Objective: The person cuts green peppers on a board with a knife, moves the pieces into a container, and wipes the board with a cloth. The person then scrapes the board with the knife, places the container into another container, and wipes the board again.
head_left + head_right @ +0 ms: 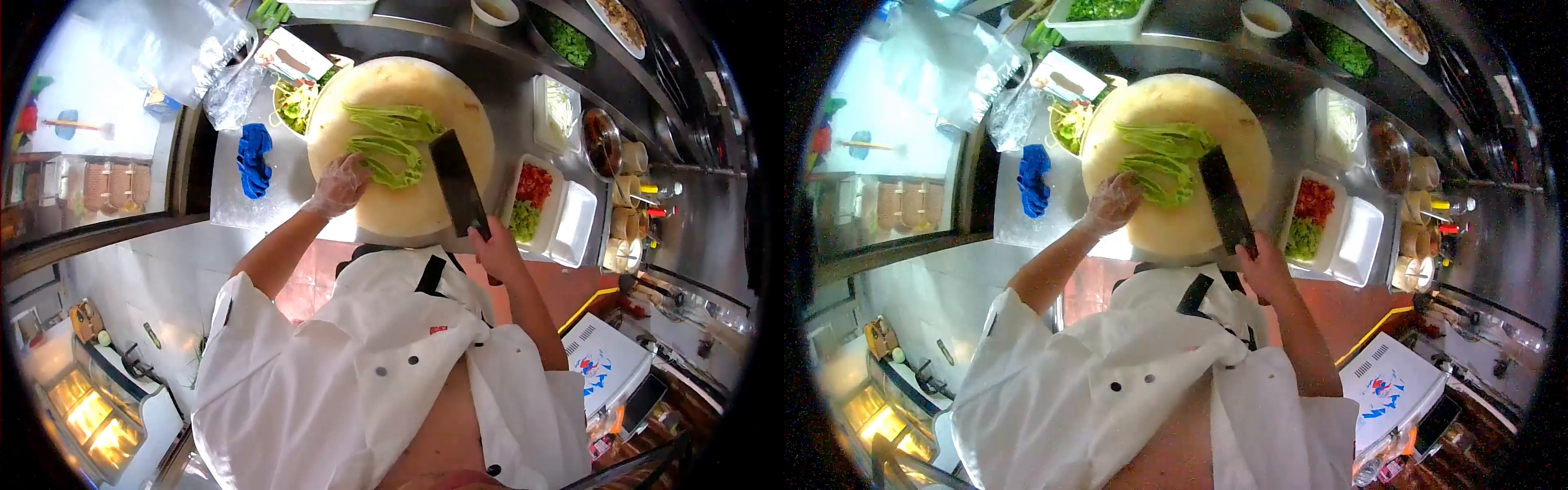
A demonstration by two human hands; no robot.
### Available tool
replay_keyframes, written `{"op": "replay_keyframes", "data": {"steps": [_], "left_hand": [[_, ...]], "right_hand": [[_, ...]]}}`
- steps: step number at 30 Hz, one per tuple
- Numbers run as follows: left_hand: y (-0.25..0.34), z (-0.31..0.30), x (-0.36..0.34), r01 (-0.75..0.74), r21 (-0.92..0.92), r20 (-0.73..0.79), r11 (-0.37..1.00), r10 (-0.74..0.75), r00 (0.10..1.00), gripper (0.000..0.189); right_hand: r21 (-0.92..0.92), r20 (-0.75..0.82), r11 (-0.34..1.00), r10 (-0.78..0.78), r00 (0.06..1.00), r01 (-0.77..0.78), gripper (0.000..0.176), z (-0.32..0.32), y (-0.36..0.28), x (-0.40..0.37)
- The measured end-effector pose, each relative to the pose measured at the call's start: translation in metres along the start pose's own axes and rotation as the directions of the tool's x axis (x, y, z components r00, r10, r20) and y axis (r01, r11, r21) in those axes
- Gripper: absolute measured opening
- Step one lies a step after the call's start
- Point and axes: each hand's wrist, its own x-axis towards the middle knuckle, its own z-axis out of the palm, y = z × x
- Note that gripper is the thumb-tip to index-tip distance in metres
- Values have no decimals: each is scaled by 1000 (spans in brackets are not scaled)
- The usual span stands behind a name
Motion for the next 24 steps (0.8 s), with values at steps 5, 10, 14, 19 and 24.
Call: {"op": "replay_keyframes", "data": {"steps": [5, 10, 14, 19, 24], "left_hand": [[13, 21, -16, 124, -102, -87, 987, -133, 987, 25], [-3, 26, -21, 24, -5, -126, 1000, -24, 992, 25], [-8, 29, -18, -91, 52, -179, 995, 99, 979, 26], [-1, 23, -18, 5, 62, -161, 998, 5, 987, 25], [2, 11, -12, -22, 17, -218, 1000, 26, 976, 23]], "right_hand": [[-255, -61, 928, -296, 953, 272, 25, 13, -1, -1], [-386, 28, 878, -295, 955, 282, 23, 38, -43, 26], [-517, 136, 743, -420, 897, 426, 22, 61, -68, 53], [-578, 254, 635, -457, 853, 512, 19, 82, -91, 62], [-626, 288, 618, -384, 877, 476, 20, 91, -102, 63]]}}
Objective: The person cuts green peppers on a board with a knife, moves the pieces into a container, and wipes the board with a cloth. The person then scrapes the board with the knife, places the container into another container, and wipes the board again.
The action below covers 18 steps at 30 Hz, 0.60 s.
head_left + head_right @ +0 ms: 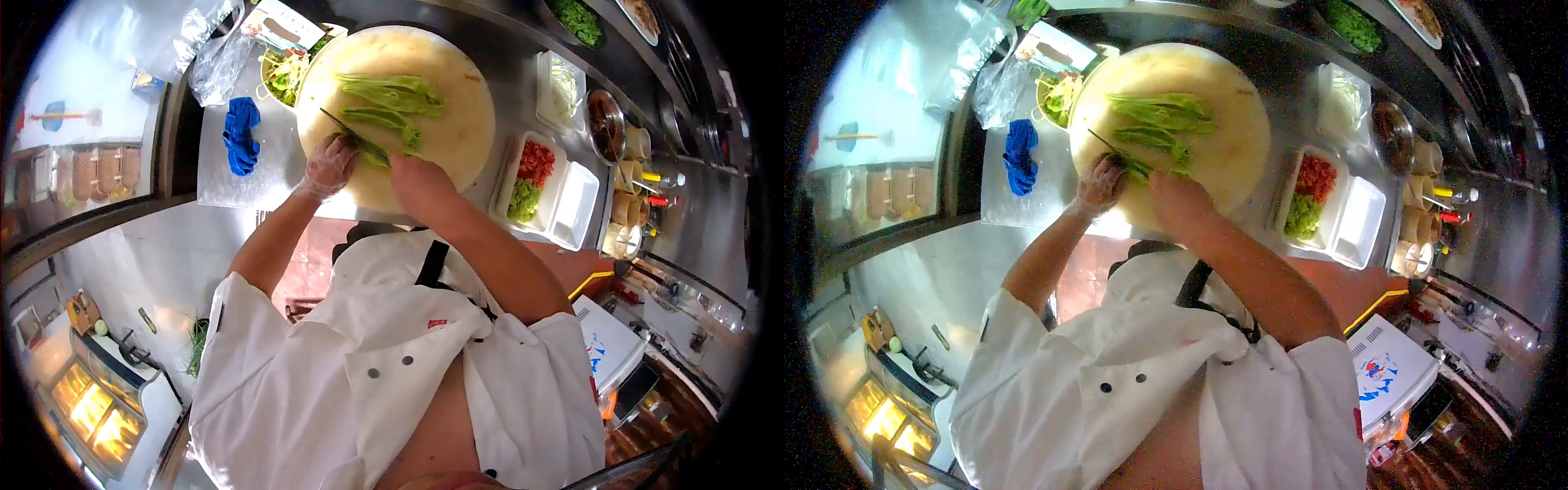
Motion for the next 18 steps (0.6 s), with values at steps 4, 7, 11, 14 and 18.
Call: {"op": "replay_keyframes", "data": {"steps": [4, 7, 11, 14, 18], "left_hand": [[-2, 2, -4, 46, 48, 48, 998, -48, 998, 22], [-8, 7, -5, 30, 81, 74, 996, -36, 997, 22], [-7, 3, -2, 23, 37, 111, 999, -27, 993, 23], [0, 0, 2, 95, 45, 101, 995, -99, 990, 24], [10, -2, 7, 197, 53, 104, 979, -202, 974, 29]], "right_hand": [[-62, 93, 998, -14, 996, 20, 22, -14, 3, -13], [-41, 118, 999, 6, 993, -1, 22, -19, 19, -30], [-69, 146, 997, 52, 988, -43, 19, -28, 33, -44], [-113, 183, 993, 59, 981, -38, 19, -38, 37, -52], [-120, 246, 991, 85, 965, -56, 18, -63, 32, -59]]}}
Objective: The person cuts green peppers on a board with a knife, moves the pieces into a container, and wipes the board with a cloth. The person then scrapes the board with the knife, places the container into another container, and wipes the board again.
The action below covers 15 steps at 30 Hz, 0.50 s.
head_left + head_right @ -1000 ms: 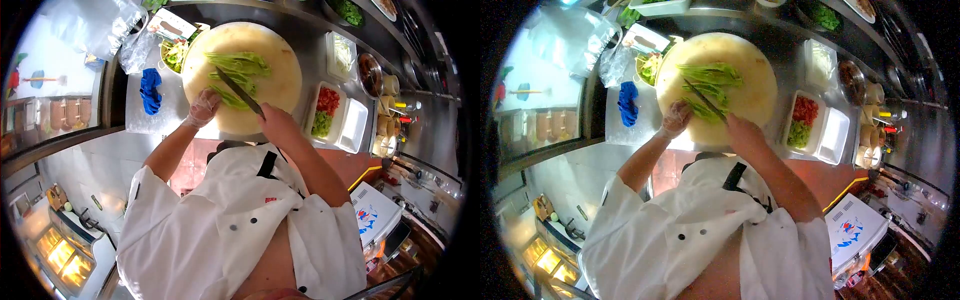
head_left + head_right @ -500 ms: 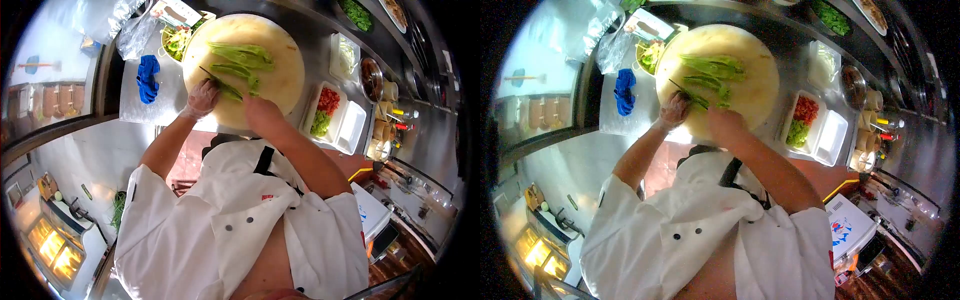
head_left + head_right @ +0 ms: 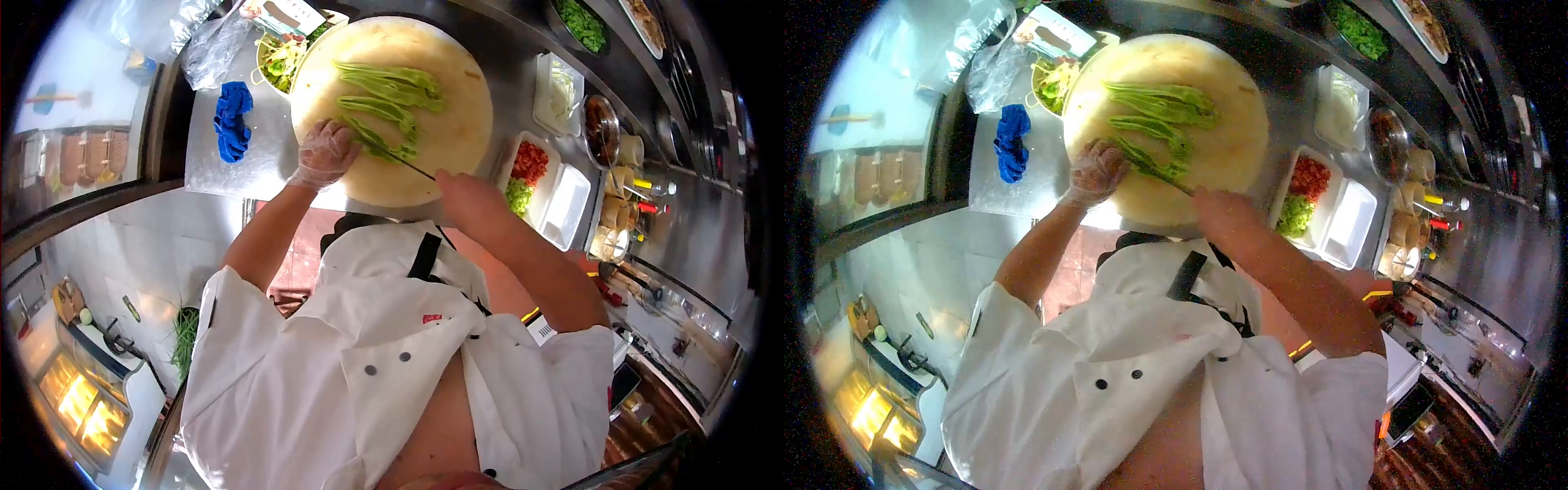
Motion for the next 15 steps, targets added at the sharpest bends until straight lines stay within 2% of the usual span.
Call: {"op": "replay_keyframes", "data": {"steps": [2, 5, 8, 15], "left_hand": [[4, -2, 2, 66, 26, -11, 997, -66, 998, 36], [6, -7, 6, -26, 39, 28, 999, 25, 999, 41], [10, -9, 5, 41, 58, 73, 997, -45, 996, 44], [3, 5, -1, 23, 67, 37, 997, -25, 999, 43]], "right_hand": [[-30, -3, 999, -22, 1000, 22, 18, -4, 6, -4], [-93, 0, 994, -51, 999, 51, 17, -8, 11, -5], [-118, 13, 991, -65, 998, 67, 17, -9, 16, -2], [-202, 68, 977, -57, 996, 70, 19, -23, 23, -1]]}}
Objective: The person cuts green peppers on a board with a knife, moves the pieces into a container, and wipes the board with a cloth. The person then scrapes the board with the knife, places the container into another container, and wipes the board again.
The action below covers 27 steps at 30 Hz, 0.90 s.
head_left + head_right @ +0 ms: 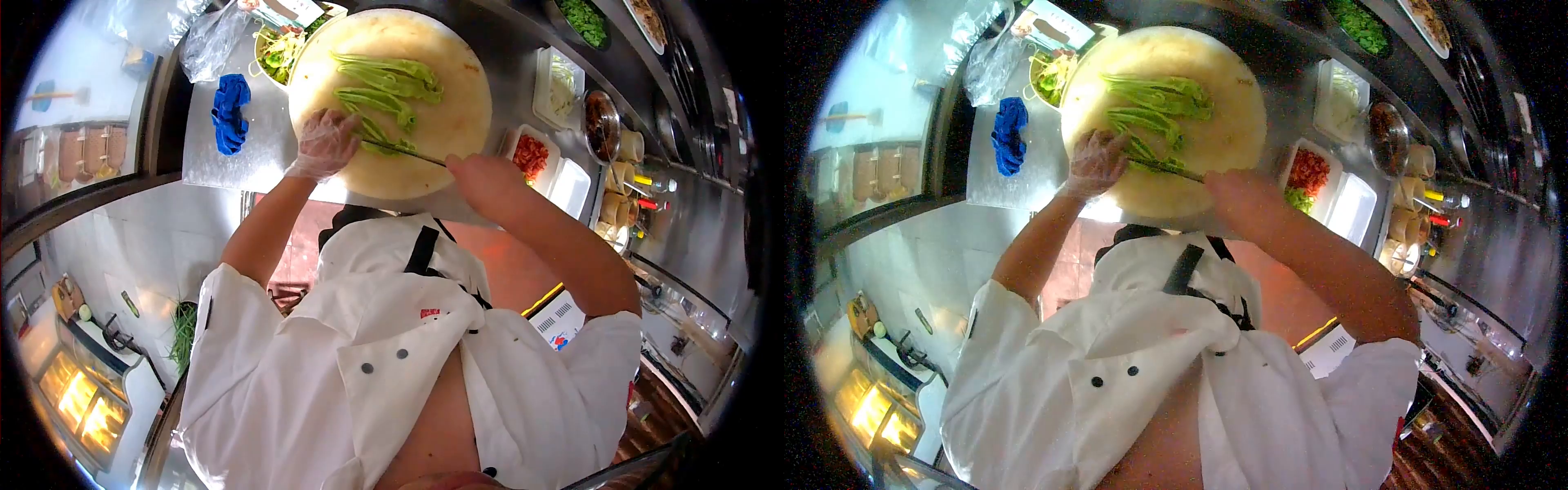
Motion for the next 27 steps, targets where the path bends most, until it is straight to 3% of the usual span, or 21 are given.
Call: {"op": "replay_keyframes", "data": {"steps": [7, 14, 18, 20, 22, 24, 26, 27], "left_hand": [[5, -5, 0, 13, 33, -8, 999, -13, 1000, 44], [-6, 5, -3, 23, 25, 61, 999, -25, 998, 49], [-3, -4, 27, -74, 21, 6, 997, 74, 997, 45], [5, -2, 61, 3, -18, 167, 1000, 0, 986, 32], [7, 2, 88, -55, 23, 254, 998, 47, 966, 31], [12, -1, 105, -110, 64, 336, 992, 82, 938, 30], [17, -7, 118, -130, 210, 534, 969, -3, 845, 30], [8, 5, 118, -135, 212, 536, 968, 0, 844, 30]], "right_hand": [[-63, -44, 997, -42, 998, 39, 17, 10, 35, -17], [68, -44, 985, 163, 986, -160, 14, 71, 91, -63], [188, -67, 960, 225, 972, -209, 15, 80, 66, -75], [239, -77, 958, 184, 980, -161, 16, 84, 46, -64], [284, -100, 952, 145, 984, -112, 17, 91, 30, -48], [215, -136, 976, 8, 991, 21, 17, 108, 19, -26], [240, -164, 970, -3, 986, 43, 16, 120, 7, -9], [260, -182, 963, -19, 983, 67, 17, 125, 2, -4]]}}
